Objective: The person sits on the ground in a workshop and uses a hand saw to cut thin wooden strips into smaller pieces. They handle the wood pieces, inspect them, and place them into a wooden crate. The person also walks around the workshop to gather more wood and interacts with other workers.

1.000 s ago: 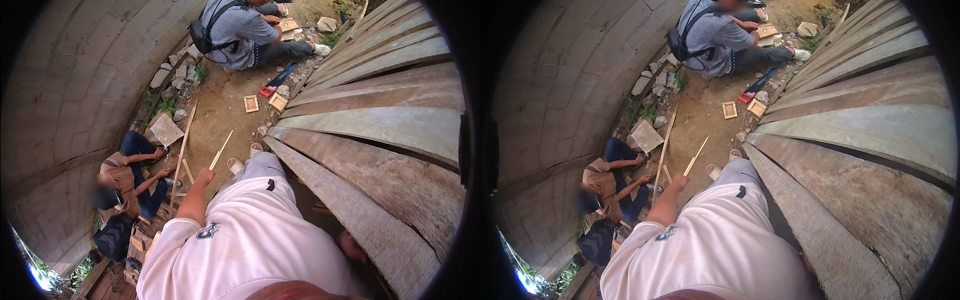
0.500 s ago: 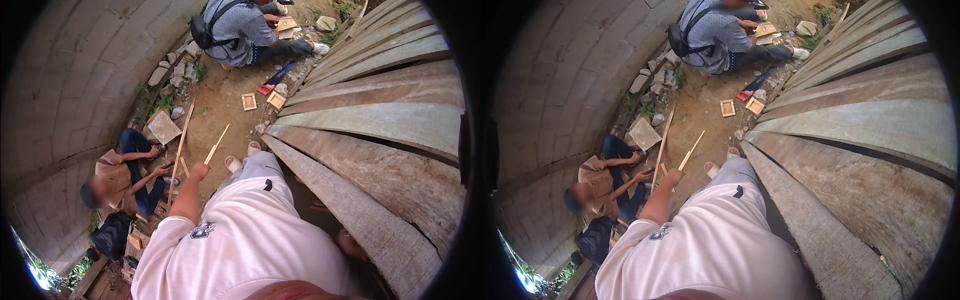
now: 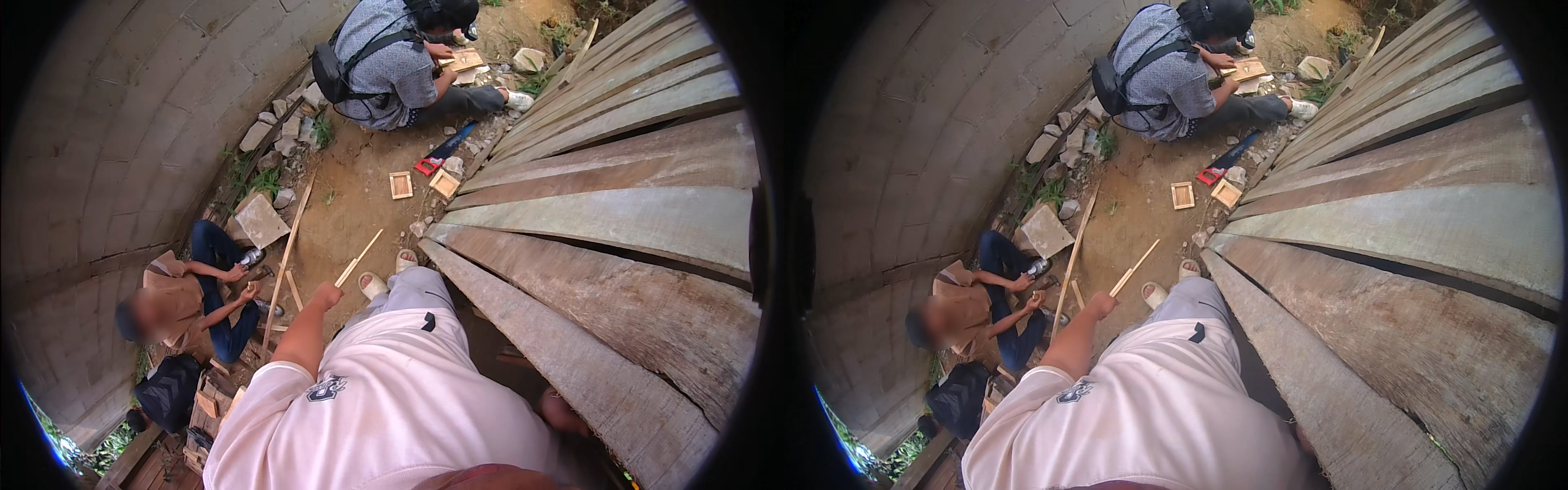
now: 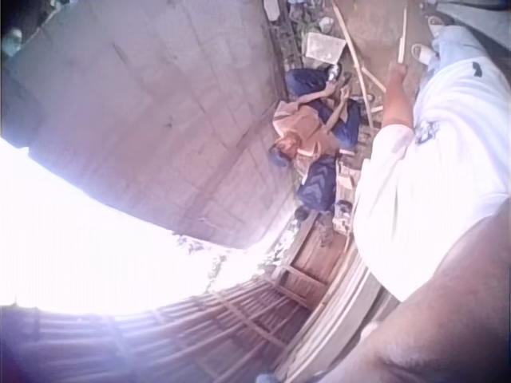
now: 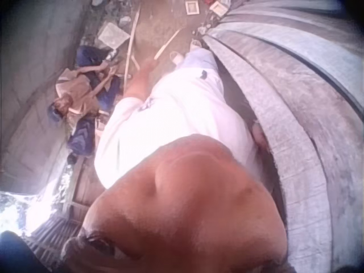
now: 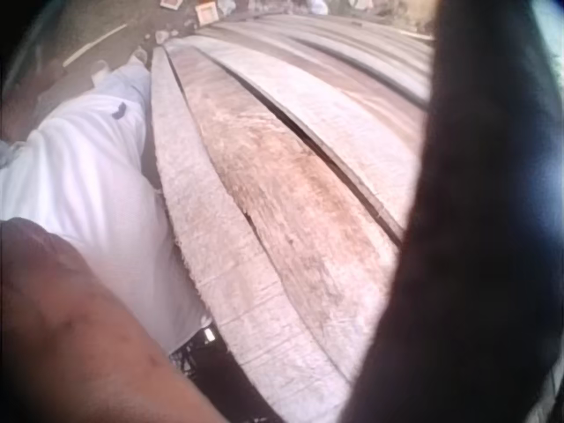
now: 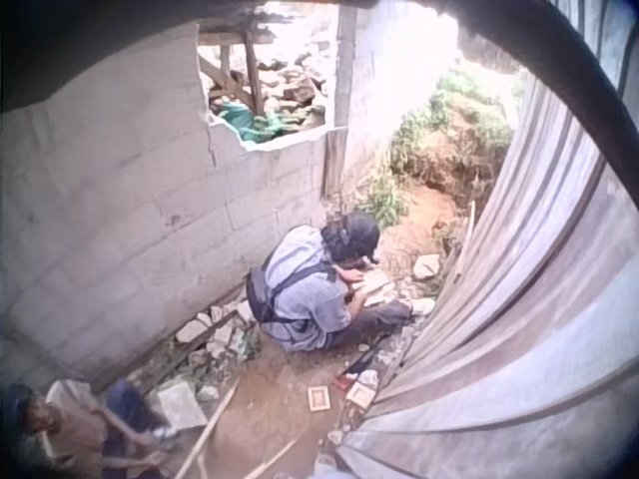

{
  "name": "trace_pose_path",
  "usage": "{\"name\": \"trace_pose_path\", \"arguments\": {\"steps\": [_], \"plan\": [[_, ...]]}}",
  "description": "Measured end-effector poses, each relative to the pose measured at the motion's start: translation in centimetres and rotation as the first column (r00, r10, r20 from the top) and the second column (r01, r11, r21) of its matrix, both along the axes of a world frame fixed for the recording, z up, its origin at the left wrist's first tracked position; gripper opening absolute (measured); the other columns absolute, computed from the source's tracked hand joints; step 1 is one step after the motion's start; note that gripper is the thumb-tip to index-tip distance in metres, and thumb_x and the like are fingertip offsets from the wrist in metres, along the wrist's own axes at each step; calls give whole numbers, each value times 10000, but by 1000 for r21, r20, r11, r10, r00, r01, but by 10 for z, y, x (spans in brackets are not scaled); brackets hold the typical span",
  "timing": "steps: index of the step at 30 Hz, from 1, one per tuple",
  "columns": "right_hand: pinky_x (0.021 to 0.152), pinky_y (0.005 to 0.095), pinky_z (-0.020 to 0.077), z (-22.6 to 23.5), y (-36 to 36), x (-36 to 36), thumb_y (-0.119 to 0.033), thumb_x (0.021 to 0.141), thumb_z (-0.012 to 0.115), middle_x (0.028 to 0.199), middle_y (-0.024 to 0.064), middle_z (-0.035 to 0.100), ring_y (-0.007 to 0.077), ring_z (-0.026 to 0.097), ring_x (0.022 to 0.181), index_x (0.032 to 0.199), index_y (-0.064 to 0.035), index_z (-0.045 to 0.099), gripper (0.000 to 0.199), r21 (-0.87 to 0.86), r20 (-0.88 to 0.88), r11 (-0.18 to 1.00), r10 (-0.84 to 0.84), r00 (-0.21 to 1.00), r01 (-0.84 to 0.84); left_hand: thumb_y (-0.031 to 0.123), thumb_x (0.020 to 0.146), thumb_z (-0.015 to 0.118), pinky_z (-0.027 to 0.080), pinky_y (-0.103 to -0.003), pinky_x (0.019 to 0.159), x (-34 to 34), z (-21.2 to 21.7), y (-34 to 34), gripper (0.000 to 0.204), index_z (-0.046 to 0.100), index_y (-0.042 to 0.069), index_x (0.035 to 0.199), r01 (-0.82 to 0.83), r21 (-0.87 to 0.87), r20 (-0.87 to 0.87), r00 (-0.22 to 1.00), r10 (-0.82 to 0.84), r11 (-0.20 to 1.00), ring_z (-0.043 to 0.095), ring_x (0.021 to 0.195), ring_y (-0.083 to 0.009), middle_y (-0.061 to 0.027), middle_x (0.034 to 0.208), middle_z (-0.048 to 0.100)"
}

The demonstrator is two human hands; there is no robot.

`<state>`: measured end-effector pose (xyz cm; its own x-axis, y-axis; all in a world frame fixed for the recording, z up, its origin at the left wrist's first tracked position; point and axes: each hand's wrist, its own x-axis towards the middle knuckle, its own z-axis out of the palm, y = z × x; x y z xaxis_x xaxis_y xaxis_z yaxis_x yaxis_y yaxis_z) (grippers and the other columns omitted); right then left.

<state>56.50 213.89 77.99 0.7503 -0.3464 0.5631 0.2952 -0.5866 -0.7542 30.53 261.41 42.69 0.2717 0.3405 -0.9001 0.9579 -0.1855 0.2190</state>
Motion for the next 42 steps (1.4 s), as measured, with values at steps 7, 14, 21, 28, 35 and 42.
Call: {"name": "trace_pose_path", "arguments": {"steps": [7,14,21,28,35,42], "plan": [[1103,483,448,-3,-4,2,-395,932,491,1517,339,330,406,502,1324,1495,116,242,800,0,-17,1000,-14,1000,14,328,888,683,556,-443,614,-32,2,10,437,726,-90,1008,-42,-41,-154,987,35,998,712,660,-323,-224,780,711],[1100,480,451,-3,-6,5,-410,937,492,1507,342,341,406,506,1318,1484,125,257,801,2,-23,1000,-23,999,23,356,902,676,543,-447,600,-10,3,12,453,723,-90,962,1,-44,-53,999,-3,999,703,633,-323,-231,760,700],[1096,477,453,-4,-12,3,-426,941,493,1497,346,353,406,511,1312,1474,134,271,804,11,-43,999,-34,999,34,379,890,691,549,-468,687,30,14,8,458,728,-76,928,88,-11,104,991,-86,996,715,727,-369,-253,784,703],[1093,474,456,-3,-17,2,-440,945,493,1488,350,363,405,515,1307,1464,142,283,808,1,-51,999,-50,997,50,406,871,711,535,-491,812,20,-1,0,452,743,-37,958,112,12,57,992,-113,994,698,941,-416,-278,958,712],[1090,470,459,-4,-15,7,-457,951,494,1477,354,377,405,521,1300,1453,153,299,813,0,-65,999,-42,997,42,352,885,704,549,-457,649,-20,-11,0,442,729,-86,946,15,30,-14,1000,-15,999,719,683,-352,-253,778,704],[1086,467,461,-1,-11,9,-473,955,494,1467,358,388,404,526,1294,1442,162,313,820,-4,-69,1000,-31,997,31,348,897,670,550,-464,654,-38,-34,3,444,720,-91,938,245,78,135,958,-253,967,713,678,-357,-255,777,700]]}}
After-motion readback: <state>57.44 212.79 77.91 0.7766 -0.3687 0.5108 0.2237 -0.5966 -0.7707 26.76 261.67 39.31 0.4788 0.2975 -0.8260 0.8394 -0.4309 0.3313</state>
